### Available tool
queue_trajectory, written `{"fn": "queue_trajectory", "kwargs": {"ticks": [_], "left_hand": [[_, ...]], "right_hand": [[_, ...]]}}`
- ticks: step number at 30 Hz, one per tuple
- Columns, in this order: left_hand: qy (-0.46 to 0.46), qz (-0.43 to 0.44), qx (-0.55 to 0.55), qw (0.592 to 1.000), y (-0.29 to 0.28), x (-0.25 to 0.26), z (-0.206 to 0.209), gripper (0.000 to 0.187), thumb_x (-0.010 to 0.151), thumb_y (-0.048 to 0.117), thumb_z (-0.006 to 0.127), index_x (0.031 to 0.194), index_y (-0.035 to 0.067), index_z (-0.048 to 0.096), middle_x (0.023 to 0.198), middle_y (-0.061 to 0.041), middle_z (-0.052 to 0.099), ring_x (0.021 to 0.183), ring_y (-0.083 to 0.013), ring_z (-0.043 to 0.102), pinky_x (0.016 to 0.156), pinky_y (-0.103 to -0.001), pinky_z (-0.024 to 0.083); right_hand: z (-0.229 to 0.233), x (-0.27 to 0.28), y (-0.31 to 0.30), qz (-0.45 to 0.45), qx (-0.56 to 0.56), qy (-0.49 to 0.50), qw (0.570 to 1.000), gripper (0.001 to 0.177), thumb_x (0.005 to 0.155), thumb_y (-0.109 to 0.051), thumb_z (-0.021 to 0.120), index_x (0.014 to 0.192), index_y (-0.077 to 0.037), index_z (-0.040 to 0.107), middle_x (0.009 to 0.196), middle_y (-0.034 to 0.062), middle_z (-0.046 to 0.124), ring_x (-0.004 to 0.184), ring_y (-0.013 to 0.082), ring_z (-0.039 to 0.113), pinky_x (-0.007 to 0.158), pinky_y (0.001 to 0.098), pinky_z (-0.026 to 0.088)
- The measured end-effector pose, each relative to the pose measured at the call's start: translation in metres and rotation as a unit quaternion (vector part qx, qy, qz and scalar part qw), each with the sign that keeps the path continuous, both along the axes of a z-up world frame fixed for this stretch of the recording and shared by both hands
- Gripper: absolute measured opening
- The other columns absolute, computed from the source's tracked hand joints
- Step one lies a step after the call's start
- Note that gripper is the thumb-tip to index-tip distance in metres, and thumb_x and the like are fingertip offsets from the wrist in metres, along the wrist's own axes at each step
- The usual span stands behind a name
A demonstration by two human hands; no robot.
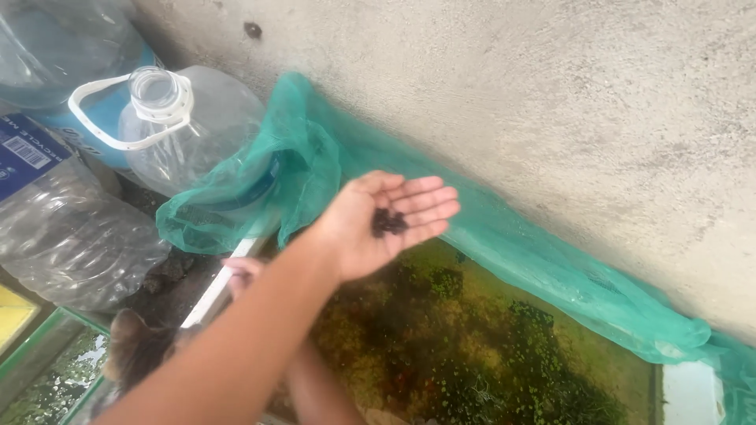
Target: Manually picking small snails or objects from a styrofoam water container filled with plants.
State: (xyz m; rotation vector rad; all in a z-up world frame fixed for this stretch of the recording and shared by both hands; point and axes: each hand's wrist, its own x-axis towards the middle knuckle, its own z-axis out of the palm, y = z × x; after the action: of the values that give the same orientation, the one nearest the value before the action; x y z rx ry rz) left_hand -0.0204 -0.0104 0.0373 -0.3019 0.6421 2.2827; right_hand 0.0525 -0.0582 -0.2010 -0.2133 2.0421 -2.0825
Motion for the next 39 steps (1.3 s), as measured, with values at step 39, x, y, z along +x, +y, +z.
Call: {"fn": "queue_trajectory", "kwargs": {"ticks": [39], "left_hand": [[0.051,0.076,-0.041,0.995,-0.065,-0.02,-0.019,0.049,0.101,0.016,0.029,0.132,-0.014,0.053,0.135,-0.029,0.062,0.128,-0.0385,0.062,0.11,-0.048,0.052]], "right_hand": [[0.004,0.066,0.167,0.332,0.548,-0.077,0.764,0.034,0.094,-0.008,0.06,0.127,-0.011,0.068,0.127,0.0112,0.065,0.115,0.0286,0.062,0.11,0.0424,0.047]]}}
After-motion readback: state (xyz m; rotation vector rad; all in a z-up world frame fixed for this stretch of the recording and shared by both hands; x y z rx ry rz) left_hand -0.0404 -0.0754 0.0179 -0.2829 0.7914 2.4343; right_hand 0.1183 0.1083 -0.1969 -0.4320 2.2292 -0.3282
